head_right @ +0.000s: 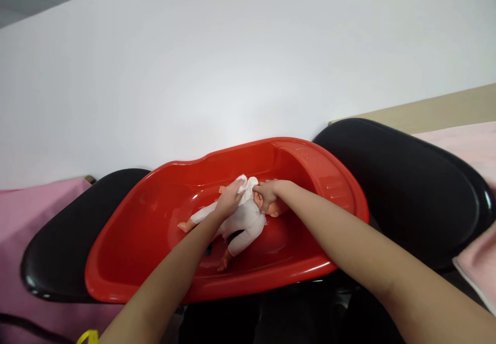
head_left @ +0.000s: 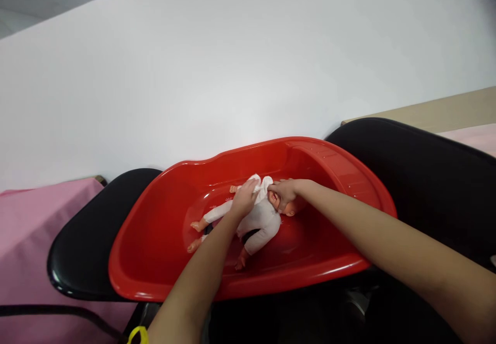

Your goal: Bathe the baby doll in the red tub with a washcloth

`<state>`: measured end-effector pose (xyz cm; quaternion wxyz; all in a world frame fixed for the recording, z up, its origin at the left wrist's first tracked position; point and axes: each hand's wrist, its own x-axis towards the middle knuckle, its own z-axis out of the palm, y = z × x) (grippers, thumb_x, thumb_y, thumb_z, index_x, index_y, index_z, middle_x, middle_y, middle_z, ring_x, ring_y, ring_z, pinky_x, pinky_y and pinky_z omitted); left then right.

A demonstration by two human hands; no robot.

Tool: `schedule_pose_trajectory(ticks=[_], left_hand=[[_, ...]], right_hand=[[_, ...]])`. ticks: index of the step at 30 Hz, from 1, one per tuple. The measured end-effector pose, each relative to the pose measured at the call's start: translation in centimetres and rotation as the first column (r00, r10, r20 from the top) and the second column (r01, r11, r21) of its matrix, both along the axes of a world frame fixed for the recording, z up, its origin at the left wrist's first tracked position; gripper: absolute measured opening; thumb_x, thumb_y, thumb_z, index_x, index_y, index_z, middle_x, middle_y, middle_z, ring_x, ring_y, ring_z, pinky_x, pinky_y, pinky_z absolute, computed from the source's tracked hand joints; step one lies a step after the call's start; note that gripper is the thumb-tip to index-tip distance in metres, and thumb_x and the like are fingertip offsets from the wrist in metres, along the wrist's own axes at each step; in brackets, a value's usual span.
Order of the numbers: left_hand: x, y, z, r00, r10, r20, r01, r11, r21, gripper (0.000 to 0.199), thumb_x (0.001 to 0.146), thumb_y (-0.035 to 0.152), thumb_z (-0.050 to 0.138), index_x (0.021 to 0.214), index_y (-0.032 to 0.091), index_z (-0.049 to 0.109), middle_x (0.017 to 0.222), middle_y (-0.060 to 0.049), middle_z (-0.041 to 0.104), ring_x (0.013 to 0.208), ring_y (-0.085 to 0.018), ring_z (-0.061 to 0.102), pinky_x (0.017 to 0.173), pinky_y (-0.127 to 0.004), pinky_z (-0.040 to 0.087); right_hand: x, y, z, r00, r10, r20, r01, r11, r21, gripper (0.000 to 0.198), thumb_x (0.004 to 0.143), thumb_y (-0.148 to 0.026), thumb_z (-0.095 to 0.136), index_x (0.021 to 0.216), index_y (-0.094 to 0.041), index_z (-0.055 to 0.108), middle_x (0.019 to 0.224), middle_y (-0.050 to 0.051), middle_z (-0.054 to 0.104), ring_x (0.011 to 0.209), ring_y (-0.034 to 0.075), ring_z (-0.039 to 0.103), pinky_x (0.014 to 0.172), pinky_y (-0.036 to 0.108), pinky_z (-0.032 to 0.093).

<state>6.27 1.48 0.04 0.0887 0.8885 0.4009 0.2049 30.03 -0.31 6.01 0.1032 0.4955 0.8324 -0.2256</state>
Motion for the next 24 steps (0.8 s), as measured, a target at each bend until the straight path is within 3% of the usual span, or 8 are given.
schedule_pose_trajectory(ticks=[3,7,11,16,20,22,24], left_hand=[[2.0,1.1,-1.1,0.977,-0.119,-0.175,0.112,0.992,-0.052,0.050,0.107,0.033,0.046,0.153,0.016,0.056,0.160,-0.010,0.052,0.150,-0.023,0.045,0.128,-0.039,0.030],[2.2,3.1,-1.5,0.963,-0.127,-0.237,0.103,0.988,-0.111,0.043,0.107,0.036,0.044,0.143,0.025,0.067,0.153,-0.004,0.060,0.143,-0.022,0.052,0.122,-0.038,0.037],[0.1,4.4,-1.2,0.951,0.096,-0.293,-0.137,0.983,-0.123,0.043,0.108,0.034,0.042,0.145,0.032,0.065,0.154,-0.002,0.059,0.144,-0.024,0.051,0.121,-0.044,0.037],[-5.2,4.3,-1.0,0.850,0.345,-0.398,-0.368,0.930,0.021,0.041,0.105,0.025,0.047,0.143,0.024,0.063,0.153,-0.012,0.058,0.141,-0.030,0.052,0.115,-0.046,0.040],[-7.5,3.3,-0.5,0.846,0.439,-0.302,-0.459,0.888,0.005,0.031,0.105,0.033,0.051,0.125,0.019,0.070,0.132,-0.015,0.070,0.125,-0.030,0.062,0.104,-0.040,0.047],[-7.0,2.6,0.3,0.866,0.465,-0.186,-0.478,0.878,-0.033,0.036,0.108,0.039,0.044,0.120,0.021,0.072,0.126,-0.012,0.073,0.118,-0.028,0.066,0.098,-0.037,0.049],[-5.4,1.8,1.2,0.909,0.412,-0.054,-0.416,0.907,-0.073,0.044,0.110,0.047,0.037,0.122,0.023,0.072,0.125,-0.009,0.074,0.116,-0.027,0.066,0.097,-0.034,0.050]], right_hand=[[-0.1,-0.2,-0.1,0.999,0.010,0.034,-0.010,1.000,-0.014,0.114,0.052,-0.066,0.089,0.153,-0.030,0.049,0.154,0.015,0.051,0.137,0.044,0.053,0.108,0.055,0.046],[-0.5,-0.8,0.4,0.997,-0.024,0.078,0.023,1.000,0.021,0.112,0.054,-0.068,0.087,0.153,-0.030,0.050,0.152,0.015,0.052,0.135,0.045,0.054,0.108,0.056,0.045],[-0.8,-1.4,1.4,0.993,-0.031,0.113,0.032,0.999,-0.010,0.113,0.057,-0.067,0.087,0.155,-0.029,0.046,0.150,0.016,0.053,0.137,0.044,0.051,0.110,0.055,0.043],[-1.0,-1.6,2.1,0.990,-0.014,0.144,0.019,0.999,-0.029,0.107,0.060,-0.067,0.086,0.153,-0.029,0.047,0.148,0.015,0.054,0.136,0.042,0.051,0.111,0.055,0.041],[-1.3,-1.5,1.8,0.986,-0.004,0.165,0.007,1.000,-0.018,0.103,0.061,-0.065,0.086,0.150,-0.029,0.050,0.146,0.015,0.054,0.135,0.042,0.051,0.110,0.054,0.041],[-1.3,-1.5,1.7,0.986,-0.002,0.169,0.004,1.000,-0.015,0.101,0.063,-0.064,0.085,0.150,-0.028,0.049,0.145,0.015,0.055,0.134,0.041,0.051,0.110,0.054,0.041],[-1.2,-1.5,1.6,0.986,0.001,0.164,0.002,1.000,-0.017,0.101,0.063,-0.065,0.084,0.150,-0.028,0.049,0.146,0.015,0.054,0.135,0.041,0.050,0.111,0.055,0.040]])
